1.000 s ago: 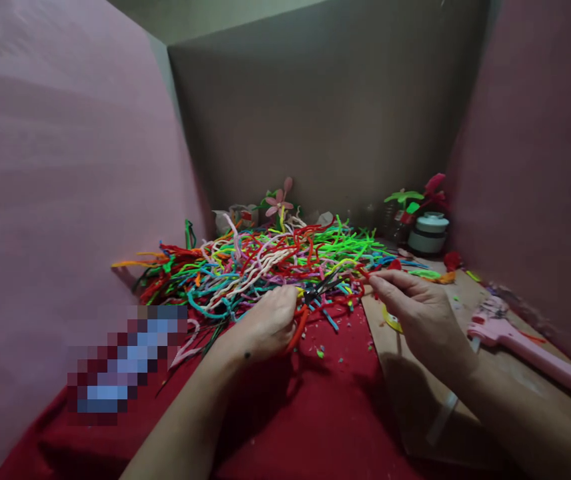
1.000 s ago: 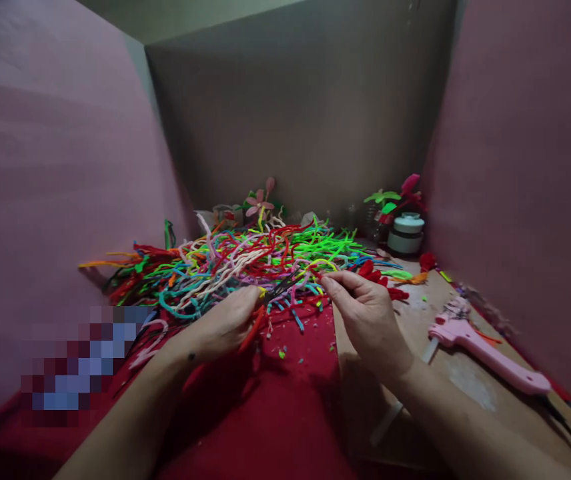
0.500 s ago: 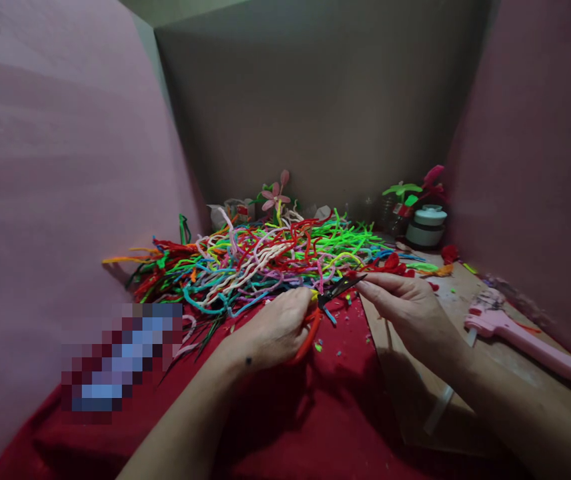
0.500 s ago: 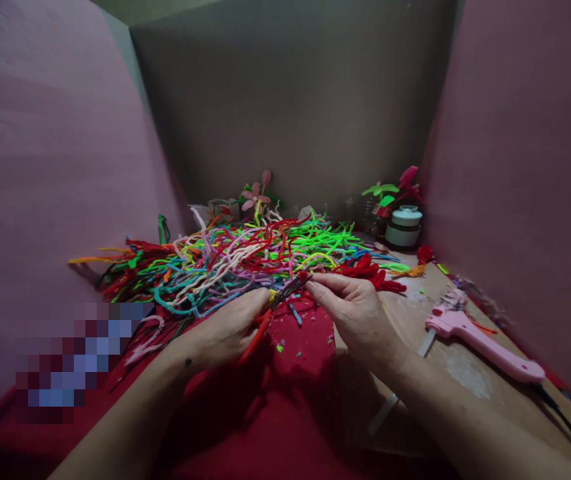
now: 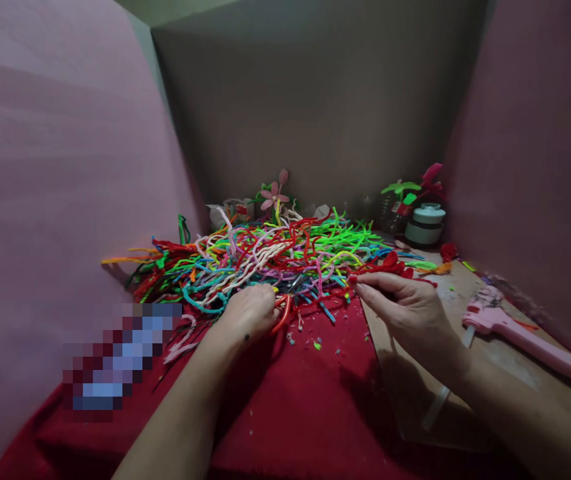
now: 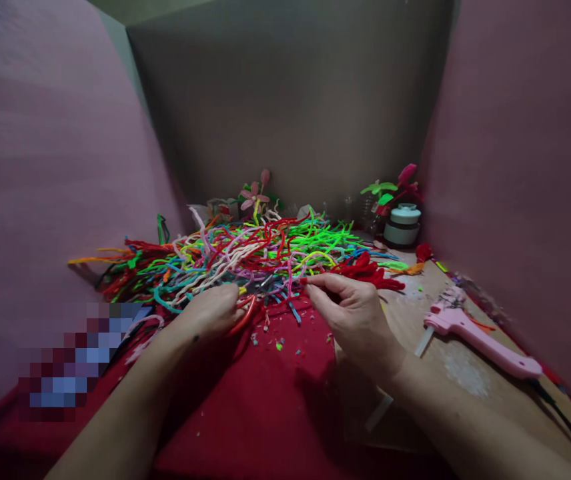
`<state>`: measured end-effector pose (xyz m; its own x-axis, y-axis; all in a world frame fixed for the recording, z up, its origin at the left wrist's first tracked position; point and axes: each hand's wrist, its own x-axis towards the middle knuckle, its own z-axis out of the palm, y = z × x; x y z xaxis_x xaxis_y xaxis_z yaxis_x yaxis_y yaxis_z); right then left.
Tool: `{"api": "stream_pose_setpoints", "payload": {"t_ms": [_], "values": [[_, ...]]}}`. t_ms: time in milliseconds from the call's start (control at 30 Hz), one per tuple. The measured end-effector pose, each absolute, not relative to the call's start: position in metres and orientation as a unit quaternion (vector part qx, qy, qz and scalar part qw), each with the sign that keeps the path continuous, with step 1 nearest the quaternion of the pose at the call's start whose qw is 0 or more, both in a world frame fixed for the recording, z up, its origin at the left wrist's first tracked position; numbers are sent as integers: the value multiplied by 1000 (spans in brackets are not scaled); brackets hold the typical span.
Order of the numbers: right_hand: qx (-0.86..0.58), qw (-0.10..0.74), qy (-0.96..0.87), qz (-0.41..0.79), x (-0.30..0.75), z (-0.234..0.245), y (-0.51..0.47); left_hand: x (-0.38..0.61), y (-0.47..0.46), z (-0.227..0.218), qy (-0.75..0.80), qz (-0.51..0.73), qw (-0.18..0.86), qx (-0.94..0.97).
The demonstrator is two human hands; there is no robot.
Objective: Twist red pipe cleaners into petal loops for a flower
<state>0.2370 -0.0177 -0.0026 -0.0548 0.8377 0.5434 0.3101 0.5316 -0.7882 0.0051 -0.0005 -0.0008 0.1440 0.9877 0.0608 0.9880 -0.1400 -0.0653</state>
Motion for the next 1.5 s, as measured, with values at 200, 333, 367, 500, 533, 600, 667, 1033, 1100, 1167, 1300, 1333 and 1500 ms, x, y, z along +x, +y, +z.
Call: {"api": "stream_pose_setpoints", "payload": {"t_ms": [200,333,367,500,533,600,667,1033,1100,1167,1300,1333,1500], "values": [[-336,540,-771,19,236,-10,-22,19,-9,2,-604,-119,71,-785],[-330,495,-799,-93,234,-16,-22,56,-27,4,-450,-304,22,-840],[-332,484,-802,-106,233,-18,-22,62,-29,3,-438,-300,45,-846],[-334,454,-814,-142,232,-21,-22,68,-33,-6,-436,-247,105,-859],[-330,451,-815,-155,231,-21,-23,68,-33,-7,-437,-243,102,-860],[-317,444,-817,-188,230,-20,-25,68,-34,-7,-448,-273,64,-849],[-302,438,-816,-226,229,-18,-28,72,-37,-4,-477,-355,-46,-803],[-255,427,-816,-295,230,-17,-35,85,-37,5,-394,-511,-701,-304],[-261,429,-814,-290,230,-16,-35,83,-36,4,-382,-518,-700,-309],[-270,432,-812,-284,230,-15,-35,81,-35,4,-368,-518,-700,-325],[-276,437,-804,-294,231,-14,-34,79,-33,1,-313,-482,-742,-345],[-276,439,-802,-298,231,-14,-34,80,-33,-1,-299,-483,-743,-354],[-277,443,-799,-298,231,-12,-34,81,-34,-4,-305,-505,-707,-390]]}}
